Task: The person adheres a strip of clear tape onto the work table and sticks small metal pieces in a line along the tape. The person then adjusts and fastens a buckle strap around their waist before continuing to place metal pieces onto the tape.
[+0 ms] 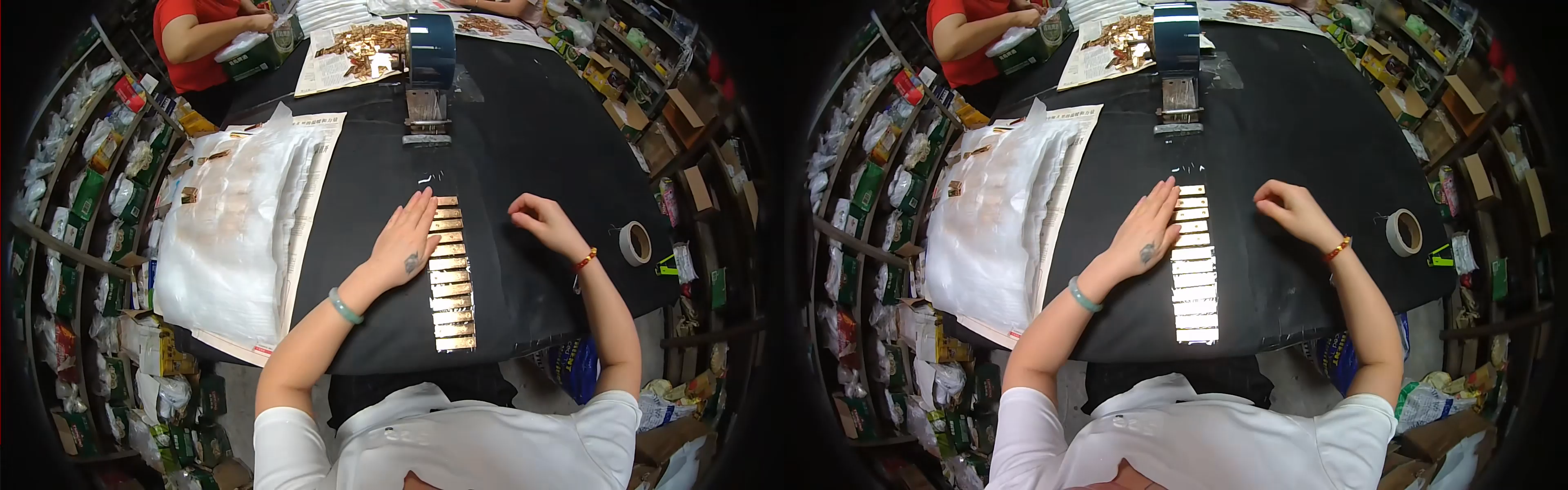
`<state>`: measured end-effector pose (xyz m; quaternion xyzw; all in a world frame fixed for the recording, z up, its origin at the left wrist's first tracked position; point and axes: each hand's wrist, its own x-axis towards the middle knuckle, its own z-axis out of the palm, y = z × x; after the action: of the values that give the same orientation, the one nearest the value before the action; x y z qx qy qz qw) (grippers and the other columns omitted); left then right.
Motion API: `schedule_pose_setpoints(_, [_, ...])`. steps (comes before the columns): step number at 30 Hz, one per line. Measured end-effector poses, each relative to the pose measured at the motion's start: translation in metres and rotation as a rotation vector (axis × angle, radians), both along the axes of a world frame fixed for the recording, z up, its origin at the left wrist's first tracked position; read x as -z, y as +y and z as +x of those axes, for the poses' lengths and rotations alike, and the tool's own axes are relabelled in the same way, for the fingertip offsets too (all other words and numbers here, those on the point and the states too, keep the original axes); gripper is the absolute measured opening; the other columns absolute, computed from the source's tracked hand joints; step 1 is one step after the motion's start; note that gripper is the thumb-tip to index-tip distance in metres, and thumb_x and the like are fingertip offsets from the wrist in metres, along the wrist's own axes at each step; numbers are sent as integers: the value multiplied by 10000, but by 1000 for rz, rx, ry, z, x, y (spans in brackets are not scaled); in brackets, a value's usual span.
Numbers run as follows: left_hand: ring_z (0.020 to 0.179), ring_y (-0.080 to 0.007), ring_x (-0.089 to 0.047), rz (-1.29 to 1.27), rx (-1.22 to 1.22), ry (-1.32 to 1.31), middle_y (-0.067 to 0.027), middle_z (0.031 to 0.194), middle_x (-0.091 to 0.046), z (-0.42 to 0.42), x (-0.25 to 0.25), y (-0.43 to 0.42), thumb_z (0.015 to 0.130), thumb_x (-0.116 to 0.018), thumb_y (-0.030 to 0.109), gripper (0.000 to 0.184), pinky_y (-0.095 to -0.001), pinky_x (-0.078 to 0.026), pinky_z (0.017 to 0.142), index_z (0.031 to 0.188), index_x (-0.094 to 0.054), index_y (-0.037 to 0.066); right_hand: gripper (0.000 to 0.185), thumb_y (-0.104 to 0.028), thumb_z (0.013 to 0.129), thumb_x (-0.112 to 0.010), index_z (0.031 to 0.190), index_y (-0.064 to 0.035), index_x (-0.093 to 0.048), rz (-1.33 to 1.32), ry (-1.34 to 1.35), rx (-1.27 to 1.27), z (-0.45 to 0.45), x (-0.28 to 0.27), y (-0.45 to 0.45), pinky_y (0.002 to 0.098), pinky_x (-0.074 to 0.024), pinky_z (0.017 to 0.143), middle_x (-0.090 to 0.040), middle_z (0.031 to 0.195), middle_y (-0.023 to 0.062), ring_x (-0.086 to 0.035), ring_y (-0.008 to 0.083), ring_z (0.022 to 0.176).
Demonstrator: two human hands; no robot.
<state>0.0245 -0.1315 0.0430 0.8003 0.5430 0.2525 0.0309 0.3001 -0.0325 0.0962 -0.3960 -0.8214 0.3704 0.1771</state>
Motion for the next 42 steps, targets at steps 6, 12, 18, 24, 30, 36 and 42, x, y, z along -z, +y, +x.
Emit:
schedule_pose_setpoints(6, [1391,-331,-257,-14,-45,115,-195,1498,-279,0,0,-7,944,-411,407,654,-492,-243,1106,1416,-295,-31,82,-81,877,-581,916,-16,-613,92,154,-158,-68,-9,2,200,-426,619,-604,783,24,-515,87,658])
schedule_pose_setpoints(12, [1101,-336,-556,396,-306,-180,-177,1251,-552,-136,-69,-37,834,-545,108,422,-386,-448,908,1239,-492,0,77,-74,888,-573,926,-24,-619,138,276,-376,-152,-39,22,197,-394,588,-603,785,16,-479,77,631])
schedule_pose_setpoints(18, [952,-338,-593,280,-733,-49,-157,1103,-609,-325,-59,-61,845,-488,77,308,-390,-474,834,1141,-551,18,117,-100,856,-584,892,-1,-636,315,397,-583,-319,-68,15,266,-458,632,-633,820,58,-546,156,661])
schedule_pose_setpoints(24, [883,-344,-571,135,-884,-158,-173,1063,-585,-370,-44,-49,829,-568,155,358,-371,-475,789,1150,-572,-4,198,-133,837,-559,956,-3,-648,632,330,-421,-492,-15,27,368,-511,732,-647,945,155,-624,323,781])
schedule_pose_setpoints(30, [873,-304,-582,168,-975,-17,-161,1055,-579,-355,-63,-57,835,-602,266,411,-360,-480,793,1113,-583,-36,219,-179,844,-564,919,12,-640,618,-40,-175,-531,-31,16,389,-514,758,-636,970,193,-626,342,796])
schedule_pose_setpoints(36, [891,-280,-594,453,-891,-247,-169,1027,-581,-351,-68,-50,872,-565,349,421,-350,-493,784,1077,-594,-17,208,-198,844,-575,882,-3,-637,689,-78,-193,-538,-20,21,383,-507,747,-642,943,172,-627,331,812])
schedule_pose_setpoints(42, [791,-214,-583,187,-356,-2148,-128,871,-571,-299,-104,-62,942,-472,470,405,-278,-493,662,938,-579,79,169,-214,848,-606,910,-58,-626,600,326,-191,-493,-33,27,351,-481,680,-649,884,104,-606,278,752])
